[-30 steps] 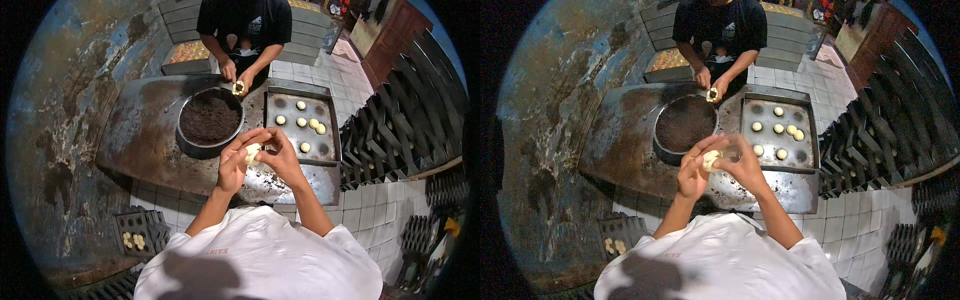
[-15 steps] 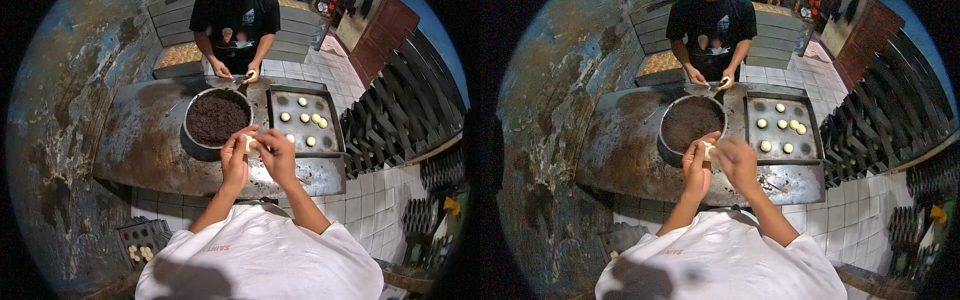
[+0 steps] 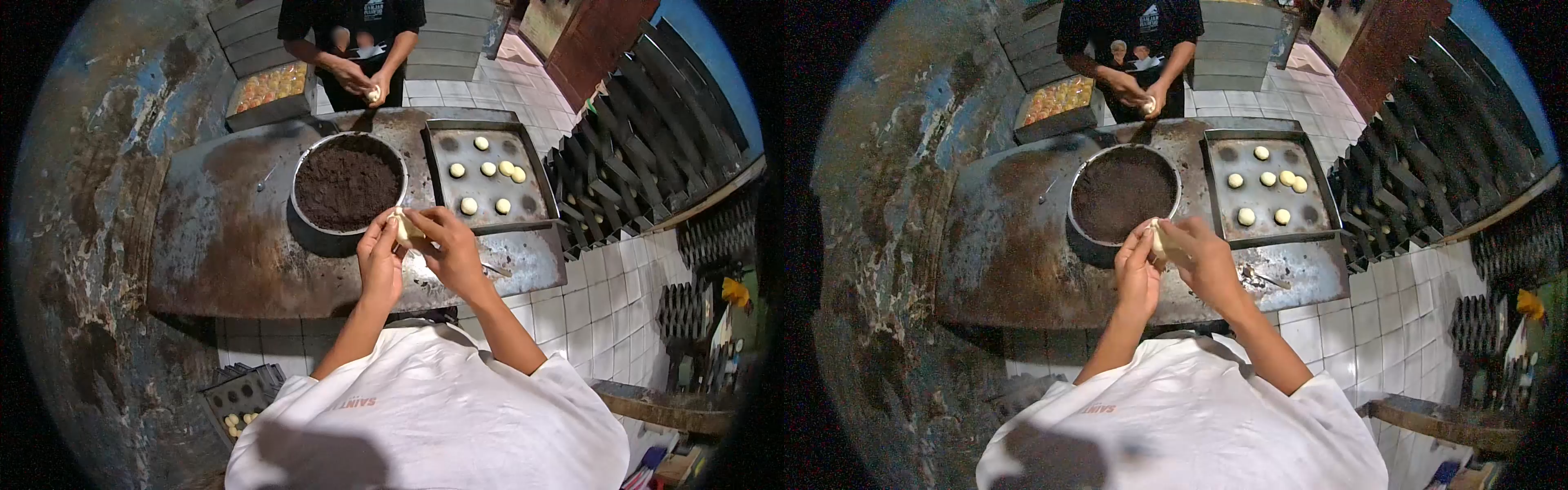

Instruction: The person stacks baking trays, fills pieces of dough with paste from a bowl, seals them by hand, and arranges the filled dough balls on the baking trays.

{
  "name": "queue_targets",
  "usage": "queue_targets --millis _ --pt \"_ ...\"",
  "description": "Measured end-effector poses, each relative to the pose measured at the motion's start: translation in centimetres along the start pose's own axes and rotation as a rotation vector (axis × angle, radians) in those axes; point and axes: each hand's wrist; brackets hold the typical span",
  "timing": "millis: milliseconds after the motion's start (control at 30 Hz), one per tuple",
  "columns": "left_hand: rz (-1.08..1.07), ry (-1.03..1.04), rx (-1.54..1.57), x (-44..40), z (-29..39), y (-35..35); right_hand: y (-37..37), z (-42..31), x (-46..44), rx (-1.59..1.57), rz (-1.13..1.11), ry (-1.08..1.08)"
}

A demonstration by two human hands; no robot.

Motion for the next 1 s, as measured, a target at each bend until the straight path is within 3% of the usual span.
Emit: queue_targets --millis 100,167,200,267,300,367,433,533,633,767,833,900,933,967,1000 --pt "-0.039 0.043 0.015 0.9 0.0 1.6 0.3 0.7 0.9 0.068 0.021 0.108" --pt "-0.082 0.050 0.002 0.8 -0.8 1.4 0.3 2.1 0.2 0.128 0.091 0.034" --pt "-0.145 0.118 -0.029 0.6 -1.3 1.5 0.0 2.3 -0.4 0.082 0.155 0.066" --pt "-0.242 0.214 -0.085 0.1 -2.1 1.8 -0.4 1.8 -0.9 -0.320 0.245 0.350" --pt "-0.244 0.207 -0.088 -0.2 -2.5 2.2 -0.6 2.4 -0.7 -0.320 0.249 0.356" --pt "-0.181 0.252 -0.127 -0.8 -3.8 2.8 -1.1 4.1 -0.3 -0.469 0.086 0.497" --pt "-0.080 0.185 -0.089 -1.8 -5.4 3.3 -1.0 4.5 0.1 -0.435 0.126 0.503" --pt "0.093 0.092 -0.017 -3.2 -7.3 4.6 -1.4 6.7 0.5 -0.181 0.153 0.316" --pt "0.254 0.026 -0.064 -5.2 -9.4 6.6 -3.7 9.2 1.4 -0.210 0.081 0.305" --pt "0.190 0.014 -0.250 -6.0 -14.0 9.8 -7.9 13.1 1.5 -0.198 0.105 0.543" --pt "0.176 0.030 -0.387 -6.3 -16.2 11.9 -9.4 16.9 2.3 -0.153 0.107 0.544" --pt "0.017 0.148 -0.495 -6.5 -17.9 13.9 -10.5 20.5 3.2 -0.378 0.109 0.703" --pt "-0.159 0.144 -0.580 -6.9 -18.5 14.3 -12.7 20.6 3.2 -0.550 -0.002 0.756" --pt "-0.154 0.133 -0.583 -7.4 -19.7 14.2 -13.7 21.8 4.0 -0.553 -0.004 0.768" --pt "-0.287 0.058 -0.734 -8.1 -21.2 13.6 -14.6 23.3 5.0 -0.820 -0.123 0.916"
Point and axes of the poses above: each hand's wrist, its own x-axis away from the middle knuckle, its own y-axis out of the palm, z = x × y, and after that the axes turned 1 degree about z, right-handed
